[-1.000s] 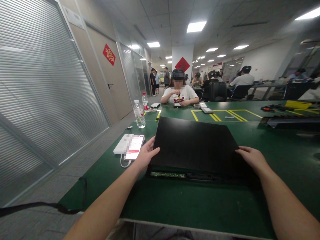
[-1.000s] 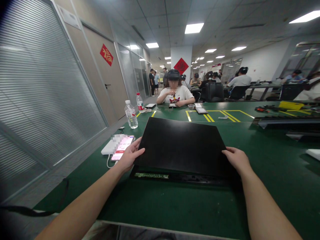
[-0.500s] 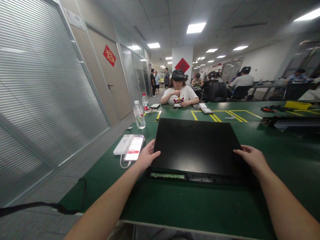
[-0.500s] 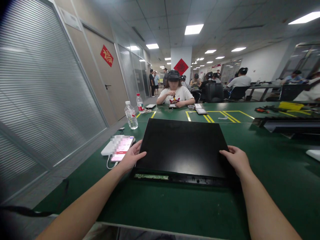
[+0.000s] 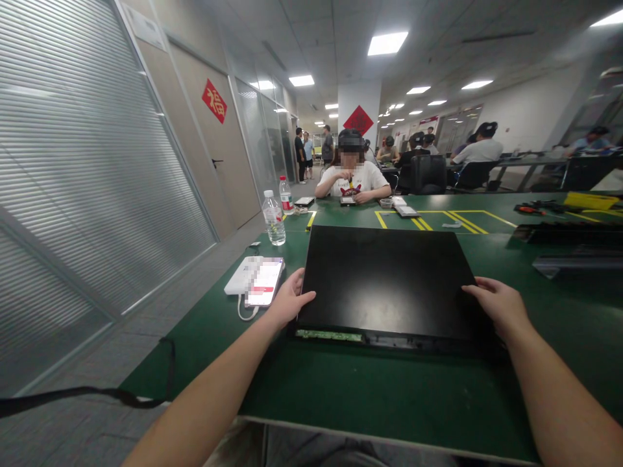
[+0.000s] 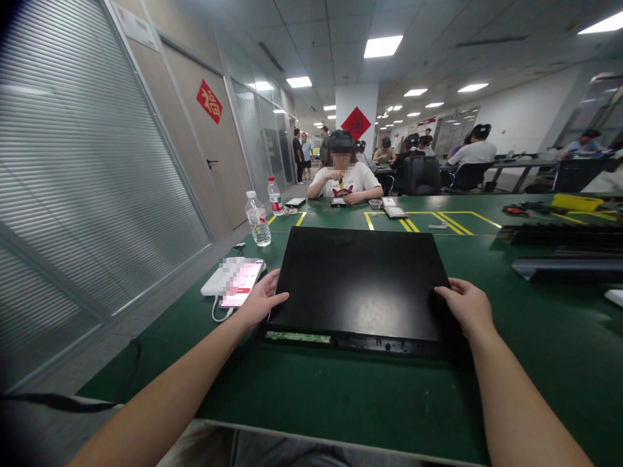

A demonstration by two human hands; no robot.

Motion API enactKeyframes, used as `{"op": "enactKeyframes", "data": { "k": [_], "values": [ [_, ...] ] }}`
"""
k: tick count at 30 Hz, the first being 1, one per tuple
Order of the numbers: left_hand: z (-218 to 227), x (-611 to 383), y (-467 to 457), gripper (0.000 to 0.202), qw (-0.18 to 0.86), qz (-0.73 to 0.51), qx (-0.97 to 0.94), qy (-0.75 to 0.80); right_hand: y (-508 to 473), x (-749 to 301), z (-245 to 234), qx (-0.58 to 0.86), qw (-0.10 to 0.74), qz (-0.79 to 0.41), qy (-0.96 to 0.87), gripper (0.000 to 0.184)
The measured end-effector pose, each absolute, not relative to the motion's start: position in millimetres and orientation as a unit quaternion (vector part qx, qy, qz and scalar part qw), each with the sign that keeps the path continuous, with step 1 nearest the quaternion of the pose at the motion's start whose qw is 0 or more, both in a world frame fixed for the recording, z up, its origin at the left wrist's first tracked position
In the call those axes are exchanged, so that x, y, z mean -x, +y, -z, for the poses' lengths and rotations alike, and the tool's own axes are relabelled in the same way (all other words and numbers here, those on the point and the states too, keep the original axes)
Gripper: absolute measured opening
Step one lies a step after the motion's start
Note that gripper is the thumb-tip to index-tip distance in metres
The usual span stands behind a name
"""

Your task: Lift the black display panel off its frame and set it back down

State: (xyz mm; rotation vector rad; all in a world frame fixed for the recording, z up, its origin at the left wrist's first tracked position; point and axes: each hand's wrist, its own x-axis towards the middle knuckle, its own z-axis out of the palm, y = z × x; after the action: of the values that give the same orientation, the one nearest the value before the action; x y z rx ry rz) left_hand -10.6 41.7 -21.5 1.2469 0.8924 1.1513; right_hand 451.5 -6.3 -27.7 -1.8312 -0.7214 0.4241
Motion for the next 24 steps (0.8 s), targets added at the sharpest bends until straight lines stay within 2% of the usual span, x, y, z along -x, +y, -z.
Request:
{"op": "enactKeyframes", "data": {
  "k": [6, 13, 19, 24],
  "values": [
    [22.9, 11.1, 42.9, 0.081, 0.568, -0.492, -0.527, 0.398, -8.0, -452.2, 25.1, 0.793, 0.513, -0.16, -0.287, 0.045],
    [20.2, 12.0, 40.1, 0.073, 0.566, -0.486, -0.532, 0.401, -9.3, -452.0, 25.2, 0.783, 0.534, -0.146, -0.283, 0.054],
    [18.3, 12.3, 38.5, 0.07, 0.576, -0.481, -0.524, 0.402, -8.6, -450.7, 24.6, 0.788, 0.527, -0.135, -0.289, 0.046],
    [16.8, 13.9, 38.2, 0.067, 0.594, -0.471, -0.512, 0.404, -5.9, -453.9, 29.2, 0.796, 0.511, -0.137, -0.295, 0.046]
  ]
}}
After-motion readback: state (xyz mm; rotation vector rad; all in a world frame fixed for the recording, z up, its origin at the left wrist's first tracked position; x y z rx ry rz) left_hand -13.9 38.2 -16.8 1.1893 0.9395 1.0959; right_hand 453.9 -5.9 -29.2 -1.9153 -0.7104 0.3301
